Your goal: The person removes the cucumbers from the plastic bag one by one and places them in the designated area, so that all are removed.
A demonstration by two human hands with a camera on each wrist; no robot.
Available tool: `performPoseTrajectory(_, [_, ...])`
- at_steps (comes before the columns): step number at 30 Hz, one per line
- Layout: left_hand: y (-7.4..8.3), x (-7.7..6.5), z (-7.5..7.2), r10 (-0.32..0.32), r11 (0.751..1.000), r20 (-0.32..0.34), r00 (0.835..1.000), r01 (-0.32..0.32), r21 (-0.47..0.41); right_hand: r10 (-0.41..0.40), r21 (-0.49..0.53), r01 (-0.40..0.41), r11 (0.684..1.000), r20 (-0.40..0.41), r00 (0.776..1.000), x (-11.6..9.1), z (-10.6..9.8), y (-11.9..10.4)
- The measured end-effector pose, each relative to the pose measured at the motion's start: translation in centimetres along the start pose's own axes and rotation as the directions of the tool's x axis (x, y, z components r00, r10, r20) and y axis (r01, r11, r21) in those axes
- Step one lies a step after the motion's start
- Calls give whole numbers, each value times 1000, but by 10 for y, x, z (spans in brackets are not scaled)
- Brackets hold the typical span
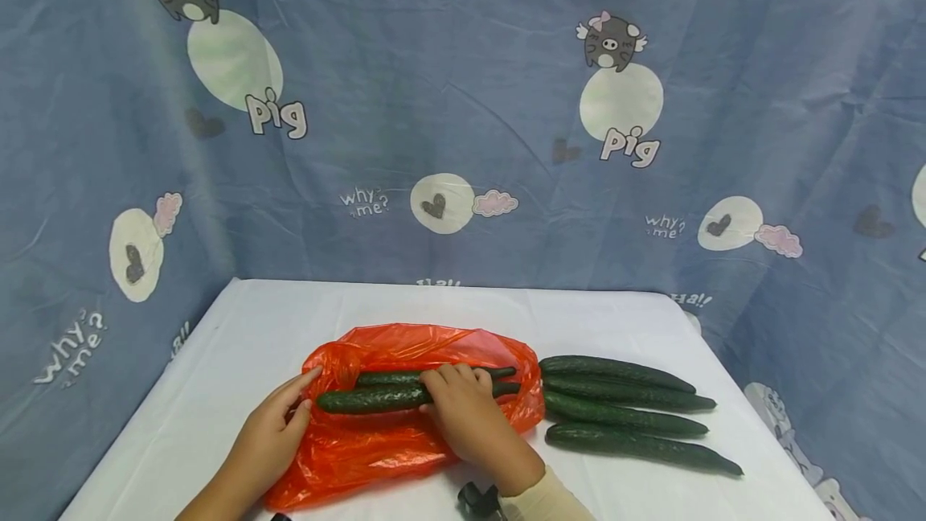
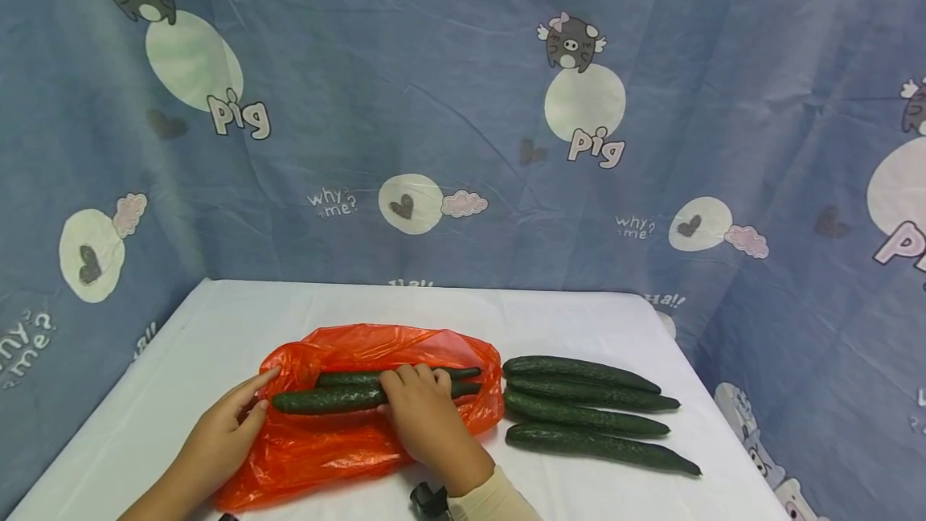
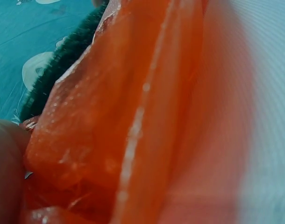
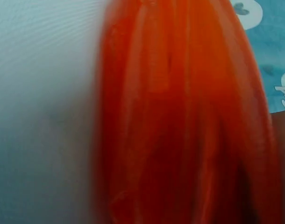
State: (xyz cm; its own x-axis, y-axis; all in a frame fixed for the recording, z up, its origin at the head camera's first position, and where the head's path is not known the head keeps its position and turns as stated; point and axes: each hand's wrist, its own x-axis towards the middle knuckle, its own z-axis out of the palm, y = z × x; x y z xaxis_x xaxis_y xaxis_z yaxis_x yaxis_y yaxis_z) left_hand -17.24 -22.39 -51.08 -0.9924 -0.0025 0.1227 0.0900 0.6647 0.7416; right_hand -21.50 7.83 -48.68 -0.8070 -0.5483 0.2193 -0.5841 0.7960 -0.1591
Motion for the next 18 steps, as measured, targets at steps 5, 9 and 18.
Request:
performPoseTrajectory(5, [0,0,1,14,1000,-12,1000,-14,9,13,30,-13,999,9,1000,0,-5,-2])
performPoseTrajectory(9, [0,-1,1,14,1000,-7,1000,-14,6,19,71,-21,997,21,1000,0,-10,-7])
performPoseTrajectory(18, [-2,-1,0,19,1000,15,1000,-19,-24,-62,52,65,997,-53,997,-1,-21,-21])
